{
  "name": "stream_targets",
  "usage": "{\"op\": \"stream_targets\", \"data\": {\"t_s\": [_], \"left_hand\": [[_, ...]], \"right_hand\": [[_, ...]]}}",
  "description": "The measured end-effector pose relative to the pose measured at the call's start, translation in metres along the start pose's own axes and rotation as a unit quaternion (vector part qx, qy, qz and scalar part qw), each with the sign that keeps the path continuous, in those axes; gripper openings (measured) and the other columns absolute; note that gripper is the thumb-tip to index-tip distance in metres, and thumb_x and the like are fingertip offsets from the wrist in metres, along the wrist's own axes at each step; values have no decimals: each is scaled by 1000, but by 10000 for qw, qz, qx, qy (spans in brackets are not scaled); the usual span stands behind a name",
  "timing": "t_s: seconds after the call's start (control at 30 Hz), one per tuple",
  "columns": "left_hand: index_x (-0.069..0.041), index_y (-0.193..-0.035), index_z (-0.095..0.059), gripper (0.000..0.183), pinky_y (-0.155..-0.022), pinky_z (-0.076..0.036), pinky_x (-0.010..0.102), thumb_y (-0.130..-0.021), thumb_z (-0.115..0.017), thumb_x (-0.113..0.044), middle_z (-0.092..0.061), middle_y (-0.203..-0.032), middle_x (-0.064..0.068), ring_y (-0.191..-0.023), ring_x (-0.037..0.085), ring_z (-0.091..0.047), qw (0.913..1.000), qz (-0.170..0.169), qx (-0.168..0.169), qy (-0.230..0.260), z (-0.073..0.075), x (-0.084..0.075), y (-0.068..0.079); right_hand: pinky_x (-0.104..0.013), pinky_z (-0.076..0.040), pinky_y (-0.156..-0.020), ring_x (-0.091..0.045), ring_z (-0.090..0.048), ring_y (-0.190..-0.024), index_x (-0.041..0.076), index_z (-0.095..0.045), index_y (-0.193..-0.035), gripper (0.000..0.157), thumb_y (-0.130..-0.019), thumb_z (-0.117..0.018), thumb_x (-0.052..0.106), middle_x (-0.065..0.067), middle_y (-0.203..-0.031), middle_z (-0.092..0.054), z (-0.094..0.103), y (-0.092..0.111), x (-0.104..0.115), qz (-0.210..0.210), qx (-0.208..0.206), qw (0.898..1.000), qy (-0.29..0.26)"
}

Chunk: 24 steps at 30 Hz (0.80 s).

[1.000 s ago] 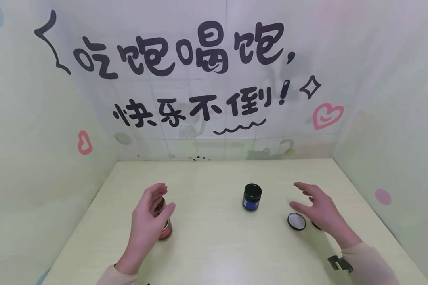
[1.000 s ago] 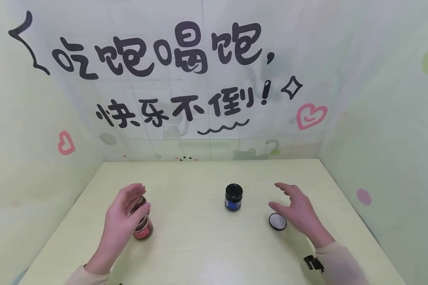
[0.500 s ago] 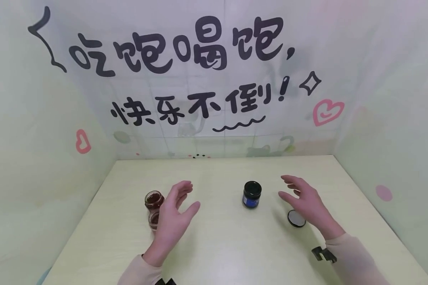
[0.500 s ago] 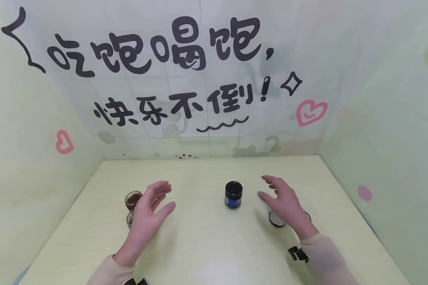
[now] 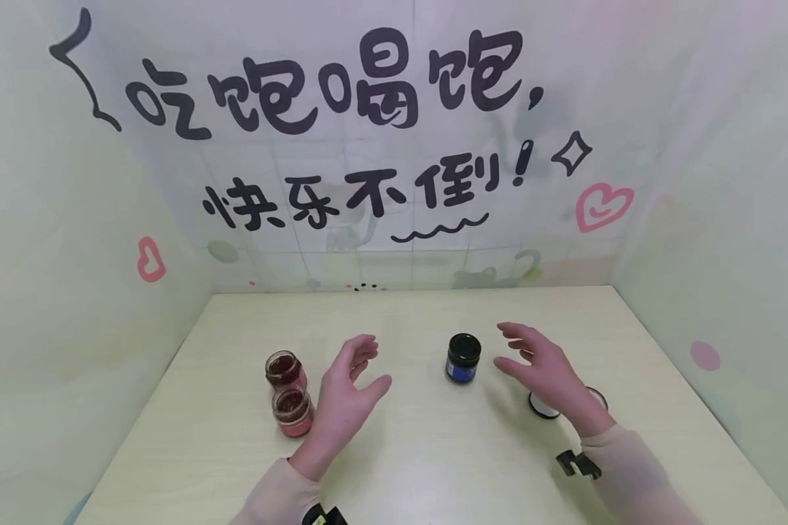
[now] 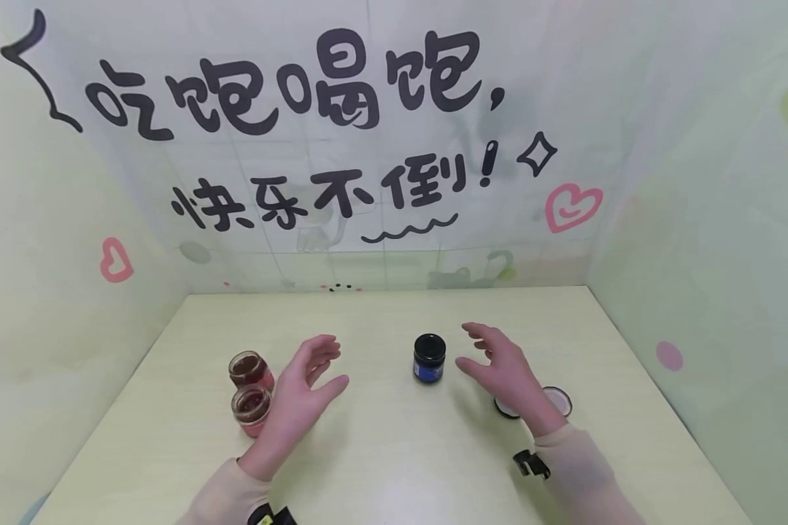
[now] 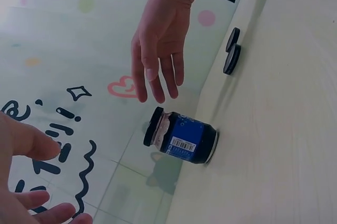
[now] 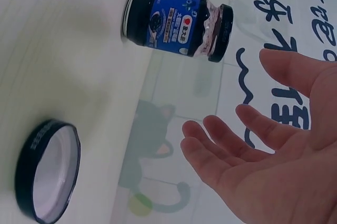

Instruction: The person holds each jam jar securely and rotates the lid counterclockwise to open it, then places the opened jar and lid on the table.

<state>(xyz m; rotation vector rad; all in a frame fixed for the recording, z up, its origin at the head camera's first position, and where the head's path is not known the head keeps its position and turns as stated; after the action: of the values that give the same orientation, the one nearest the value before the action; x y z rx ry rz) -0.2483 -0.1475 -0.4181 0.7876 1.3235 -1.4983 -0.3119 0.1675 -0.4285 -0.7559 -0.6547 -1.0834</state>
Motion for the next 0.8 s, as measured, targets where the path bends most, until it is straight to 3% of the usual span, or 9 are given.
{"op": "stream_targets", "data": {"t_s": [0.23,0.8], "left_hand": [[-11,-135,-54,59,-109,-41,44,-82,-77,4,-61,-127,8,-123,27,-56,9998,165,92,-28,-13,7,0],[-11,-140,-52,63,-104,-45,46,-83,-78,-4,-59,-133,8,-127,31,-55,9976,205,433,-503,-39,23,-5]], "right_hand": [[-52,-42,-107,-36,-54,-125,10,-50,-145,59,-94,-74,26,-14,-140,-55,-11,-3,2,21,87,9998,-154],[-50,-46,-103,-39,-53,-126,12,-49,-146,57,-95,-72,25,-17,-141,-54,-29,-8,2,-36,160,9993,-345]]}}
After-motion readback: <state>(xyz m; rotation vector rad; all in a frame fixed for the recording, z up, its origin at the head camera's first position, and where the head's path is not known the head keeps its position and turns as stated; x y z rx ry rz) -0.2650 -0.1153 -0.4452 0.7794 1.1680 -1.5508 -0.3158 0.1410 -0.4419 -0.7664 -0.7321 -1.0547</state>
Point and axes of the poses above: each hand's wrist, its own y-axis away from the middle knuckle, its own z-axis out of the back of the hand, x = y × z, the point moved 6 cm from there along -y, towards the middle knuckle
